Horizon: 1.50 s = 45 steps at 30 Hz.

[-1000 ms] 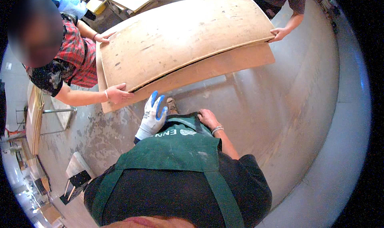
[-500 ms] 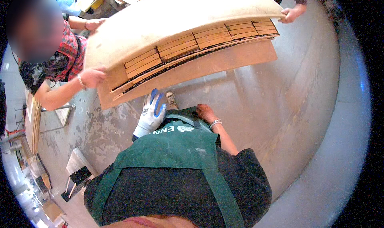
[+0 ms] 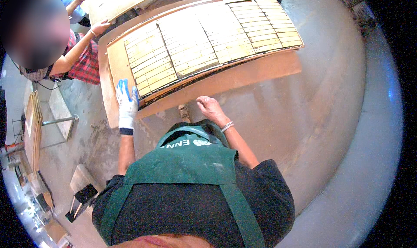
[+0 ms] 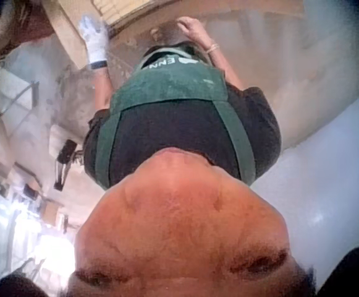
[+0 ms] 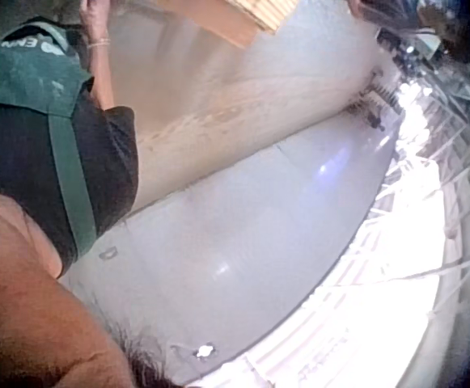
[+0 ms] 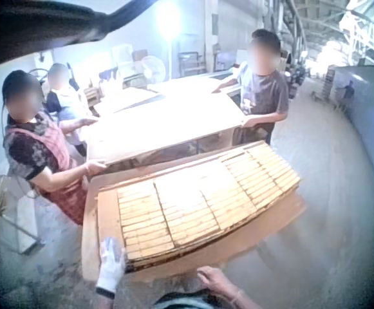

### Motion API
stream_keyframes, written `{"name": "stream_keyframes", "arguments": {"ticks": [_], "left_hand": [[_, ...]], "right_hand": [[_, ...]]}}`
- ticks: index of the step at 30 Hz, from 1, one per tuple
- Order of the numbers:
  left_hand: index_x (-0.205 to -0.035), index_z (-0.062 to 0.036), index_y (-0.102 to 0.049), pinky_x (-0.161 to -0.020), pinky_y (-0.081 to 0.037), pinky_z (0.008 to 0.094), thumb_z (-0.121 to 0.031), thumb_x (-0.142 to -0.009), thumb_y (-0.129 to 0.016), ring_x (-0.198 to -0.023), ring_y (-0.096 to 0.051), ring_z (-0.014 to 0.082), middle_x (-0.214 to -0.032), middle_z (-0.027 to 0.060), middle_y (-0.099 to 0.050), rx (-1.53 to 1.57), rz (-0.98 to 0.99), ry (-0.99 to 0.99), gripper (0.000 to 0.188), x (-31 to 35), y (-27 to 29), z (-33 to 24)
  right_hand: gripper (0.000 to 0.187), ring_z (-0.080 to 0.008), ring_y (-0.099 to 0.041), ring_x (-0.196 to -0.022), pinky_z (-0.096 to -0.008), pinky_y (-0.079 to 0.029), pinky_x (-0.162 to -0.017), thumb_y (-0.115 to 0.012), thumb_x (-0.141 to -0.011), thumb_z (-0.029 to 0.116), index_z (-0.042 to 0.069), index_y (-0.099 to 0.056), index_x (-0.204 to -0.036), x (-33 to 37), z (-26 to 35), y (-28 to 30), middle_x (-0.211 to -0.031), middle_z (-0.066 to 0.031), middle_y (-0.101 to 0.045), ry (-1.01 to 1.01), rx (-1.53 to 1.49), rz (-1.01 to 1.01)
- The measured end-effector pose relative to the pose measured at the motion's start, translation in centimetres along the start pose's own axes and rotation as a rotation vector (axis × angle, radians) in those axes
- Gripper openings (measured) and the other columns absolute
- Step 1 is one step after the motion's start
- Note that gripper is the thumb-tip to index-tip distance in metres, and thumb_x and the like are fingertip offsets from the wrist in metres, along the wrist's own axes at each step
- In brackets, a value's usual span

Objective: The person assembles a wooden slatted furniture component on a workbench. They align and press down multiple wooden slats into a frame, then flip the entire assembly over to inspect the underside and continue securing the pieces. The task involves handling large wooden panels and coordinating with other workers in a workshop.

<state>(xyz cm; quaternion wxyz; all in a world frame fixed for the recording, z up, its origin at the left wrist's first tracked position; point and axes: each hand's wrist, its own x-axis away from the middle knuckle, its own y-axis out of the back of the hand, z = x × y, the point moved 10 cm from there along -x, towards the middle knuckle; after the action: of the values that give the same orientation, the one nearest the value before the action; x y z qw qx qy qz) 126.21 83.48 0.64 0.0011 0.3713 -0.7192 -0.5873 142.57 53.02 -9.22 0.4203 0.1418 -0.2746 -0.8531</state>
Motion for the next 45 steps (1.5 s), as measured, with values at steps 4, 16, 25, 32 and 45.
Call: {"name": "stream_keyframes", "arguments": {"ticks": [4,16,25,32,45], "left_hand": [[-0.152,-0.0025,-0.038,-0.119,-0.020,0.0562,-0.045,-0.103,-0.052,-0.143,-0.032,0.0451,-0.154,0.0254,-0.039,-0.021,0.043,0.061,0.066,-3.9,-4.5,4.5],[-0.149,-0.0017,-0.043,-0.120,-0.023,0.0555,-0.043,-0.098,-0.059,-0.142,-0.032,0.0478,-0.153,0.0304,-0.037,0.185,0.131,0.095,0.068,-7.2,-7.5,0.0],[-0.154,-0.0038,-0.037,-0.120,-0.021,0.0537,-0.052,-0.102,-0.049,-0.145,-0.031,0.0435,-0.158,0.0237,-0.036,-0.105,0.112,0.043,0.072,-22.1,-14.0,10.3],[-0.155,-0.0055,-0.036,-0.121,-0.018,0.0560,-0.052,-0.100,-0.052,-0.148,-0.026,0.0466,-0.162,0.0221,-0.030,-0.027,0.237,-0.100,0.074,-22.4,-16.6,6.1],[-0.143,-0.0030,-0.049,-0.117,-0.023,0.0600,-0.046,-0.097,-0.057,-0.140,-0.037,0.0461,-0.148,0.0238,-0.046,-0.013,0.168,-0.250,0.063,-28.6,-17.8,-7.0]], "right_hand": [[0.018,-0.0378,-0.066,-0.099,-0.0453,-0.054,-0.087,-0.062,-0.094,0.016,0.003,-0.068,-0.105,-3.0,0.9,0.1,-0.104,-0.0185,-0.070,0.033,0.107,0.038],[0.025,-0.0348,-0.068,-0.093,-0.0425,-0.055,-0.083,-0.062,-0.095,0.019,-0.001,-0.067,-0.109,-5.2,2.7,-0.5,-0.099,-0.0195,-0.070,-0.029,0.136,0.239],[0.025,-0.0361,-0.067,-0.095,-0.0450,-0.053,-0.085,-0.062,-0.092,0.020,0.000,-0.067,-0.106,-9.7,6.7,6.2,-0.098,-0.0191,-0.069,-0.114,0.027,0.070],[0.025,-0.0372,-0.067,-0.089,-0.0447,-0.054,-0.081,-0.062,-0.093,0.021,0.000,-0.067,-0.106,-9.1,5.2,5.9,-0.094,-0.0206,-0.069,-0.200,-0.071,0.090],[0.048,-0.0365,-0.048,-0.132,-0.0474,-0.038,-0.111,-0.060,-0.098,0.031,0.001,-0.056,-0.135,-31.2,-1.7,19.4,-0.143,-0.0207,-0.053,0.075,0.368,-0.267]]}}
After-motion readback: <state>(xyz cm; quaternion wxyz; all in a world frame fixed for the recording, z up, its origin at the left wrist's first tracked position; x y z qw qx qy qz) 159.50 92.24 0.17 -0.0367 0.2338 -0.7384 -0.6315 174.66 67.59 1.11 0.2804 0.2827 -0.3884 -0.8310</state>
